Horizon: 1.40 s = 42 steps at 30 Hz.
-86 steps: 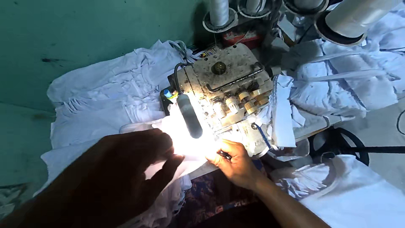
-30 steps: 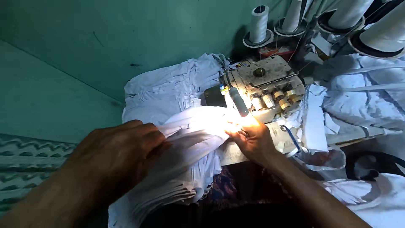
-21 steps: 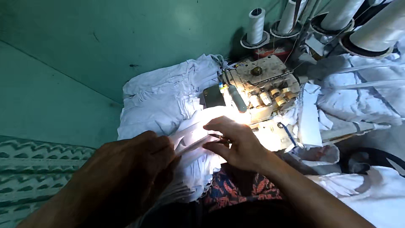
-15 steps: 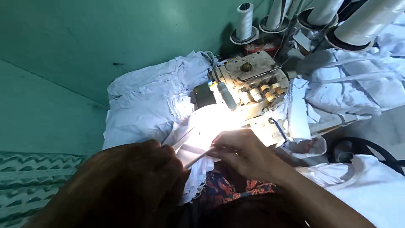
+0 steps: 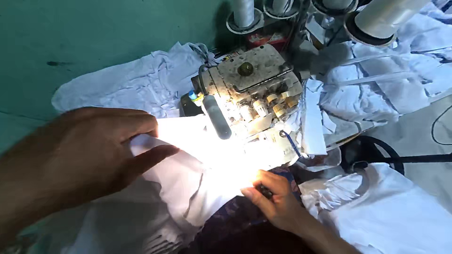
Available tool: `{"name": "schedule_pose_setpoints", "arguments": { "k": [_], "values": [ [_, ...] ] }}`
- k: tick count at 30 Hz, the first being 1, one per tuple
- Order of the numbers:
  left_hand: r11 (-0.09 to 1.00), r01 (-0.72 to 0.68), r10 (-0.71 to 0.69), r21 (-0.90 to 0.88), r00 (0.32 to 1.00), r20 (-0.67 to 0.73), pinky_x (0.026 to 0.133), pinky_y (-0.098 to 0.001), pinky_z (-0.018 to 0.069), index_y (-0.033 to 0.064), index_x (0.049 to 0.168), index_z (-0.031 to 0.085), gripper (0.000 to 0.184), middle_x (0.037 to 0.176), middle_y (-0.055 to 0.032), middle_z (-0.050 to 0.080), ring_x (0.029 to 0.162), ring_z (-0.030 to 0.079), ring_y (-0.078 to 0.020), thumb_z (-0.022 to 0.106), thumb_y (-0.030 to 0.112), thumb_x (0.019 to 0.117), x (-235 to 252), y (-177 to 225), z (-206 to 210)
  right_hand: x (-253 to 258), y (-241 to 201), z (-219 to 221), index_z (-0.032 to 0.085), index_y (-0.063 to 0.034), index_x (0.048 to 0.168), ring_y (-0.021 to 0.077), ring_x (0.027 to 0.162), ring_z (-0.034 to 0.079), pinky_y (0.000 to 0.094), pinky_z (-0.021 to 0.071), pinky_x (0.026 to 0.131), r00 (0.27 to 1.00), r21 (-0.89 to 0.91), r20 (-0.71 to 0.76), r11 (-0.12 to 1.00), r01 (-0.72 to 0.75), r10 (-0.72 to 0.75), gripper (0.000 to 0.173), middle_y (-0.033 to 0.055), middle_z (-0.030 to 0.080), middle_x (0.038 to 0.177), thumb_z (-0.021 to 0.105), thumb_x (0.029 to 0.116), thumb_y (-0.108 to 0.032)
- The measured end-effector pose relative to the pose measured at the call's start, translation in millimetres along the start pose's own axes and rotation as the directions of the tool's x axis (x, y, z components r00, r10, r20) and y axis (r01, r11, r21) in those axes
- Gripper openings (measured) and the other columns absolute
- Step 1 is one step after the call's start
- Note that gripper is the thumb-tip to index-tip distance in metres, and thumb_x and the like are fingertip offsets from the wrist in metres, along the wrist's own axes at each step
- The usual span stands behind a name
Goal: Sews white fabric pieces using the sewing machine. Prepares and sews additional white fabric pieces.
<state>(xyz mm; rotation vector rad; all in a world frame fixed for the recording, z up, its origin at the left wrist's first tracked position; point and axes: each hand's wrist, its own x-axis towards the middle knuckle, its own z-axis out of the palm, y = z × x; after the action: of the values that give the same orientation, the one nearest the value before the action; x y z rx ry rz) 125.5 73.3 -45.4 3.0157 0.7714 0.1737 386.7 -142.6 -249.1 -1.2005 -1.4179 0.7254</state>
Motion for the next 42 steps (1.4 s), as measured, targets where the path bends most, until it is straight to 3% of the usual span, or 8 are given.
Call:
{"name": "schedule_pose_setpoints", "arguments": {
  "k": [4, 6, 10, 16, 27, 31, 37, 42],
  "values": [
    [0.964, 0.241, -0.232, -0.111, 0.968, 0.093, 0.058, -0.0326, 0.0417, 0.0055, 0.074, 0.065, 0.039, 0.069, -0.0036, 0.059, 0.065, 0.056, -0.0139, 0.077, 0.040, 0.0863, 4, 40, -35, 29, 5, 2, 0.064, -0.0063, 0.080, 0.0029, 0.061, 0.050, 0.0183, 0.0418, 0.054, 1.000, 0.018, 0.015, 1.000, 0.005, -0.005, 0.038, -0.0005, 0.053, 0.070, 0.067, 0.1001, -0.038],
    [0.959, 0.215, -0.201, -0.184, 0.975, 0.093, 0.061, -0.0310, 0.0463, 0.0041, 0.072, 0.067, 0.035, 0.069, -0.0040, 0.063, 0.067, 0.061, -0.0127, 0.077, 0.033, 0.0882, 5, 53, -36, 37, 7, 3, 0.064, -0.0067, 0.079, 0.0028, 0.062, 0.050, 0.0184, 0.0424, 0.055, 1.000, 0.046, 0.021, 0.999, 0.001, -0.002, 0.036, -0.0006, 0.055, 0.071, 0.069, 0.0995, -0.037],
    [0.985, 0.010, -0.023, -0.175, 0.997, -0.074, 0.058, -0.0229, 0.0436, 0.0208, 0.078, 0.064, 0.033, 0.069, 0.0112, 0.057, 0.064, 0.054, -0.0001, 0.065, 0.049, 0.0950, -4, 43, 3, 45, 10, 6, 0.063, -0.0074, 0.078, 0.0023, 0.062, 0.050, 0.0182, 0.0414, 0.054, 1.000, 0.069, 0.013, 0.998, -0.008, 0.007, 0.036, -0.0014, 0.054, 0.071, 0.070, 0.0988, -0.036],
    [0.988, -0.046, 0.035, -0.148, 0.997, -0.075, 0.050, -0.0174, 0.0384, 0.0277, 0.076, 0.065, 0.034, 0.067, 0.0168, 0.053, 0.060, 0.050, 0.0053, 0.061, 0.055, 0.0966, 17, 49, 26, 50, 11, 9, 0.063, -0.0071, 0.077, 0.0020, 0.062, 0.050, 0.0179, 0.0418, 0.054, 0.999, 0.076, -0.029, 0.997, -0.021, 0.023, 0.035, -0.0014, 0.055, 0.071, 0.070, 0.0985, -0.033],
    [0.994, -0.077, 0.069, -0.074, 0.992, -0.104, 0.053, -0.0349, 0.0457, 0.0225, 0.082, 0.073, 0.045, 0.065, 0.0043, 0.059, 0.061, 0.059, -0.0133, 0.055, 0.061, 0.0948, 29, 68, 85, 62, 12, 12, 0.065, -0.0085, 0.079, 0.0013, 0.063, 0.051, 0.0177, 0.0432, 0.056, 0.995, -0.012, -0.061, 0.997, -0.076, 0.075, 0.024, -0.0032, 0.057, 0.072, 0.070, 0.0949, -0.026],
    [0.993, -0.068, 0.075, 0.092, 0.995, -0.070, 0.049, -0.0423, 0.0435, 0.0129, 0.061, 0.054, 0.059, 0.055, -0.0044, 0.049, 0.056, 0.057, -0.0257, 0.049, 0.062, 0.0939, 14, 58, 120, 57, 10, 11, 0.064, -0.0086, 0.078, 0.0014, 0.064, 0.051, 0.0176, 0.0440, 0.057, 0.996, -0.021, -0.037, 0.997, -0.080, 0.079, 0.028, -0.0030, 0.056, 0.072, 0.071, 0.0966, -0.029],
    [0.986, -0.010, 0.024, 0.164, 0.996, -0.080, 0.053, -0.0428, 0.0454, 0.0118, 0.061, 0.054, 0.062, 0.061, -0.0068, 0.054, 0.063, 0.060, -0.0277, 0.046, 0.064, 0.0948, 14, 58, 119, 63, 8, 18, 0.064, -0.0087, 0.078, 0.0004, 0.063, 0.050, 0.0161, 0.0428, 0.056, 0.993, -0.027, -0.089, 0.997, -0.075, 0.073, 0.026, -0.0035, 0.056, 0.072, 0.070, 0.0963, -0.027],
    [0.983, 0.135, -0.123, 0.123, 0.988, -0.097, 0.058, -0.0425, 0.0520, 0.0123, 0.072, 0.066, 0.062, 0.075, -0.0046, 0.062, 0.071, 0.065, -0.0237, 0.053, 0.072, 0.0863, 18, 45, 122, 84, 4, 32, 0.072, -0.0085, 0.087, 0.0045, 0.073, 0.063, 0.0234, 0.0545, 0.069, 0.987, -0.035, -0.082, 0.990, -0.139, 0.136, 0.018, -0.0016, 0.066, 0.079, 0.067, 0.0967, -0.023]
  ]
}}
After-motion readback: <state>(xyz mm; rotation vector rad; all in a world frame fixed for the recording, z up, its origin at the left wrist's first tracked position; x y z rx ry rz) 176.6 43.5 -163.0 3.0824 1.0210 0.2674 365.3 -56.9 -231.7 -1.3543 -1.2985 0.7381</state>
